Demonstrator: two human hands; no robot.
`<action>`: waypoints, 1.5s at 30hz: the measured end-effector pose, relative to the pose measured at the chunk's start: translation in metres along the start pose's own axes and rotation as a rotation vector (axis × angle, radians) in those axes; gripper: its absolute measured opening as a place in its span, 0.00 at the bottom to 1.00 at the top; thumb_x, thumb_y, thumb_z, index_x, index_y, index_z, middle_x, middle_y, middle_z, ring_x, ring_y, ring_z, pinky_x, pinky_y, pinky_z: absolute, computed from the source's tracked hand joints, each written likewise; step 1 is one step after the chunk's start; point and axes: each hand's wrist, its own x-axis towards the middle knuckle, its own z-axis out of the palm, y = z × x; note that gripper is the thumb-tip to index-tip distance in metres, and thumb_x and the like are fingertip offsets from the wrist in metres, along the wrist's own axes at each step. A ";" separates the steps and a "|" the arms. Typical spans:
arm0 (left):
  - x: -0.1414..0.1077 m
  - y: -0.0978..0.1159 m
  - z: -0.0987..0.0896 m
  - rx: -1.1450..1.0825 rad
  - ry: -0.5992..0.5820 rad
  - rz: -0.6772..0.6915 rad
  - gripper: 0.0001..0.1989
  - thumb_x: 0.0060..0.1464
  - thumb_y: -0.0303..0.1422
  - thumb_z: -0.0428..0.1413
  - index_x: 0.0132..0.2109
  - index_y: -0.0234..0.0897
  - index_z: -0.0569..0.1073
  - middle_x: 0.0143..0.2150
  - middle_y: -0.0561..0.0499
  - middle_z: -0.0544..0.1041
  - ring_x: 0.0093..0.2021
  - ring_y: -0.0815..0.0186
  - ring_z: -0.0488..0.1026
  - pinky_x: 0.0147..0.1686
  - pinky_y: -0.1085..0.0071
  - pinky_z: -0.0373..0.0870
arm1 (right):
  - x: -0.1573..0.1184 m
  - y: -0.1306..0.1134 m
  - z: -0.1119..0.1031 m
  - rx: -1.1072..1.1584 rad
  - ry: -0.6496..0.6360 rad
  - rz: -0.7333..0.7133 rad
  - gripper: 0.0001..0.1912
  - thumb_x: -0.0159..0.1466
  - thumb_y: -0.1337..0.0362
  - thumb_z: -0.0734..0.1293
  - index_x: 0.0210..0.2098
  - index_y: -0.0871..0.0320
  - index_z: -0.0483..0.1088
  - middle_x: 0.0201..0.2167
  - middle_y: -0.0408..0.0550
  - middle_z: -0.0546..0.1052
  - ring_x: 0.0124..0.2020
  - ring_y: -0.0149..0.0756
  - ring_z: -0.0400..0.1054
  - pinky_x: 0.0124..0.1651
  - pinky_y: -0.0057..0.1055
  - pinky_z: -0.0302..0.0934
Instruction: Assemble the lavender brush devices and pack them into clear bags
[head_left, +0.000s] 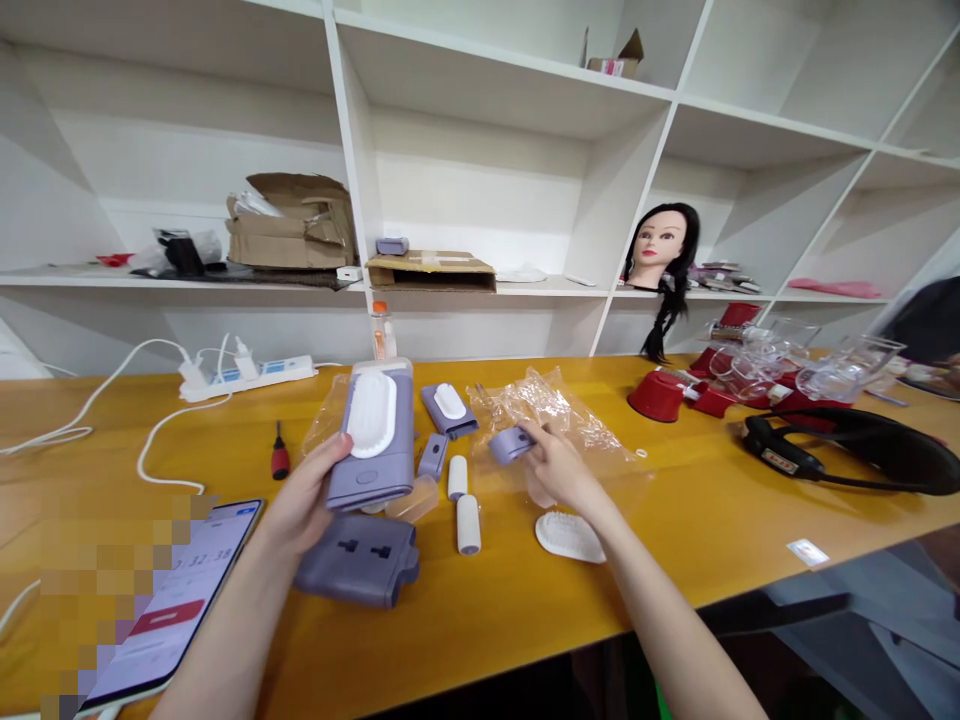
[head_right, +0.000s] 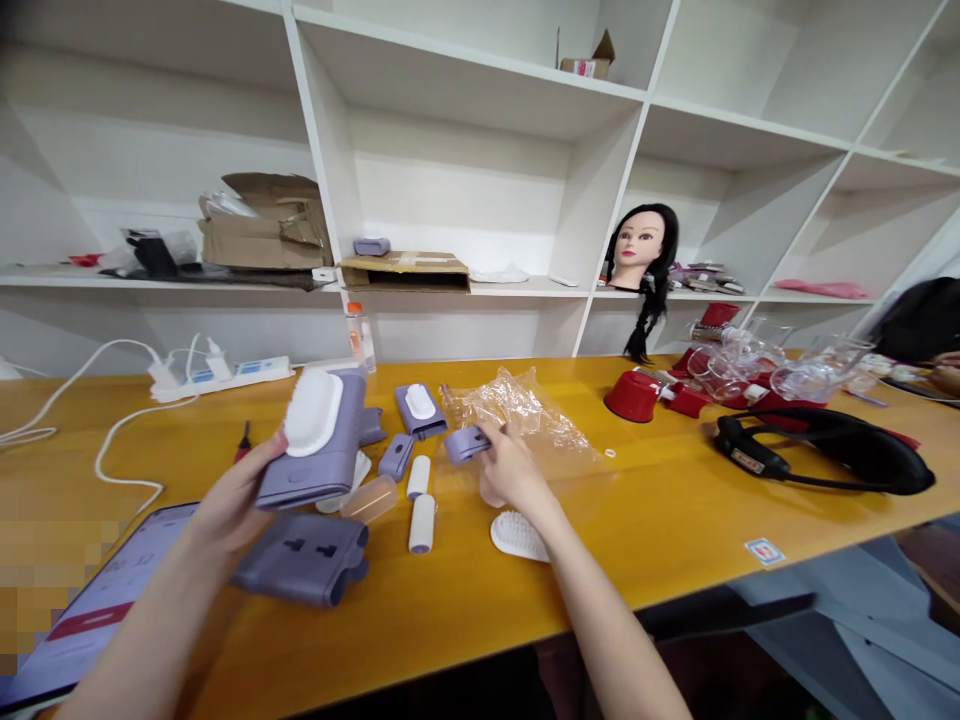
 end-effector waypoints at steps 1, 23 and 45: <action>0.001 0.001 0.000 -0.013 0.023 0.016 0.14 0.43 0.35 0.61 0.38 0.33 0.76 0.31 0.49 0.79 0.32 0.61 0.76 0.28 0.73 0.73 | -0.002 -0.011 0.003 0.016 0.004 -0.016 0.23 0.60 0.68 0.57 0.56 0.53 0.60 0.45 0.52 0.65 0.44 0.38 0.63 0.47 0.31 0.54; 0.002 0.001 0.002 -0.065 0.057 0.029 0.12 0.50 0.30 0.56 0.43 0.33 0.75 0.37 0.47 0.80 0.37 0.60 0.77 0.38 0.70 0.75 | -0.062 -0.103 0.059 0.085 0.078 -0.242 0.24 0.60 0.70 0.56 0.56 0.63 0.52 0.50 0.60 0.61 0.49 0.48 0.57 0.51 0.45 0.56; 0.003 -0.005 0.006 -0.026 -0.020 0.018 0.15 0.45 0.35 0.59 0.41 0.32 0.75 0.34 0.48 0.79 0.35 0.61 0.76 0.30 0.73 0.73 | -0.078 0.022 -0.003 -0.328 -0.242 0.025 0.31 0.52 0.70 0.64 0.56 0.56 0.59 0.49 0.55 0.68 0.49 0.52 0.59 0.49 0.44 0.52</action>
